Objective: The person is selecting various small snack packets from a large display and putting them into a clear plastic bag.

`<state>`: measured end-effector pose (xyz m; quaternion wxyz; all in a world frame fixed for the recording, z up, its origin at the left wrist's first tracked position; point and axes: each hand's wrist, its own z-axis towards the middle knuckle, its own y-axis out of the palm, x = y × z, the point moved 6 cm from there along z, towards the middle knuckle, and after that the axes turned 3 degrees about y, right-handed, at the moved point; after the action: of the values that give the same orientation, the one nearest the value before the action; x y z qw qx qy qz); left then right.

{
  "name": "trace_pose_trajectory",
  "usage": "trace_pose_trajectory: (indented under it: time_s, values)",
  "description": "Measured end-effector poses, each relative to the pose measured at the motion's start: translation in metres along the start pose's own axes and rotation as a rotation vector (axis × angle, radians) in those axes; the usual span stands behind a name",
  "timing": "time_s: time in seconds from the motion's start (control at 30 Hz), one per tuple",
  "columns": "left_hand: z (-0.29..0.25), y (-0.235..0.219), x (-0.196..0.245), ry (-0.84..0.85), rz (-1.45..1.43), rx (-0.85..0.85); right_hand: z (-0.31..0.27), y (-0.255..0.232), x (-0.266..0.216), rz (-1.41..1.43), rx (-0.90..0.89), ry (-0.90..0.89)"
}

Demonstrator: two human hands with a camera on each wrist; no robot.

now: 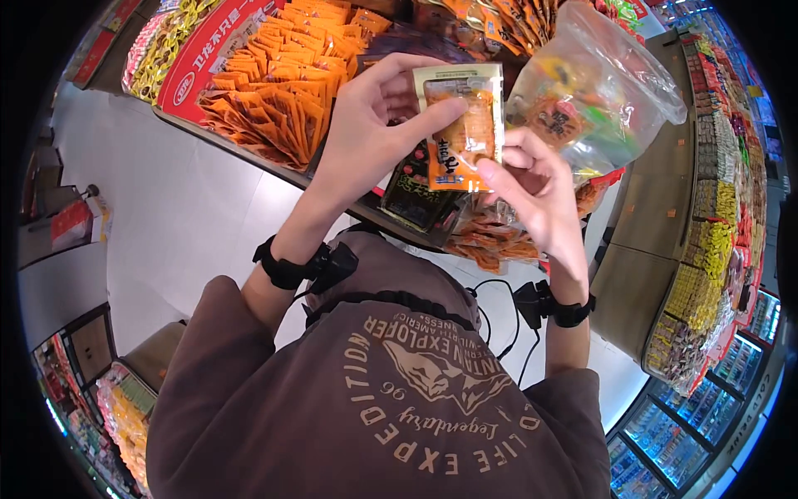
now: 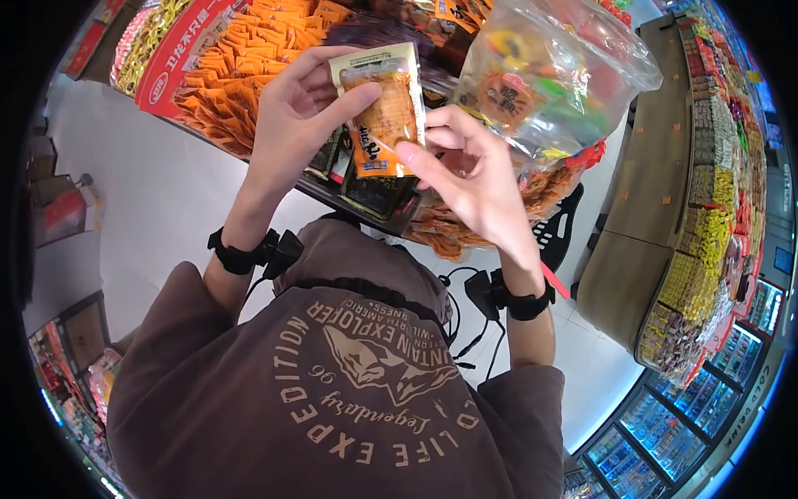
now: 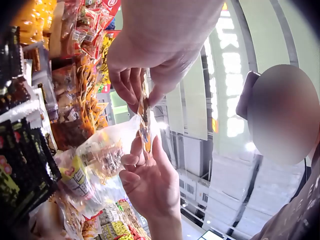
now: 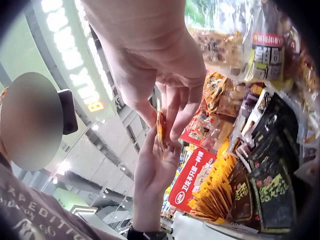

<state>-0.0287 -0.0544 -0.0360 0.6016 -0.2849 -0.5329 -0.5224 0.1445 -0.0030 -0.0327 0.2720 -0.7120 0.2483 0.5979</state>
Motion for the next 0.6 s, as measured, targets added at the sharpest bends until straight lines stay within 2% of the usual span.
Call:
trace_pose_trajectory:
  time_s: [0.07, 0.2, 0.27, 0.33, 0.4, 0.47, 0.53, 0.6]
  values:
    - [0.005, -0.007, -0.003, 0.005, 0.030, -0.052, 0.003, 0.018, -0.002, 0.133, -0.003, -0.005]
    - [0.014, -0.028, -0.005, -0.045, 0.117, -0.171, 0.023, 0.047, 0.006, 0.046, 0.035, 0.025]
    - [0.014, -0.032, -0.005, -0.085, 0.076, -0.177, 0.027, 0.053, 0.010, 0.106, 0.030, 0.051]
    - [0.016, -0.045, -0.009, -0.044, 0.081, -0.186, 0.034, 0.059, 0.007, 0.119, 0.107, -0.061]
    - [0.013, -0.059, -0.014, -0.070, 0.075, -0.207, 0.037, 0.061, 0.012, 0.172, 0.247, -0.041]
    - [0.012, -0.064, -0.014, -0.122, 0.225, -0.368, 0.041, 0.061, 0.010, 0.281, 0.324, -0.072]
    - [0.007, -0.067, -0.011, -0.110, 0.260, -0.380, 0.042, 0.065, 0.012, 0.332, 0.382, -0.074]
    - [0.005, -0.077, -0.003, 0.004, 0.145, -0.246, 0.040, 0.070, 0.005, 0.295, 0.391, -0.112]
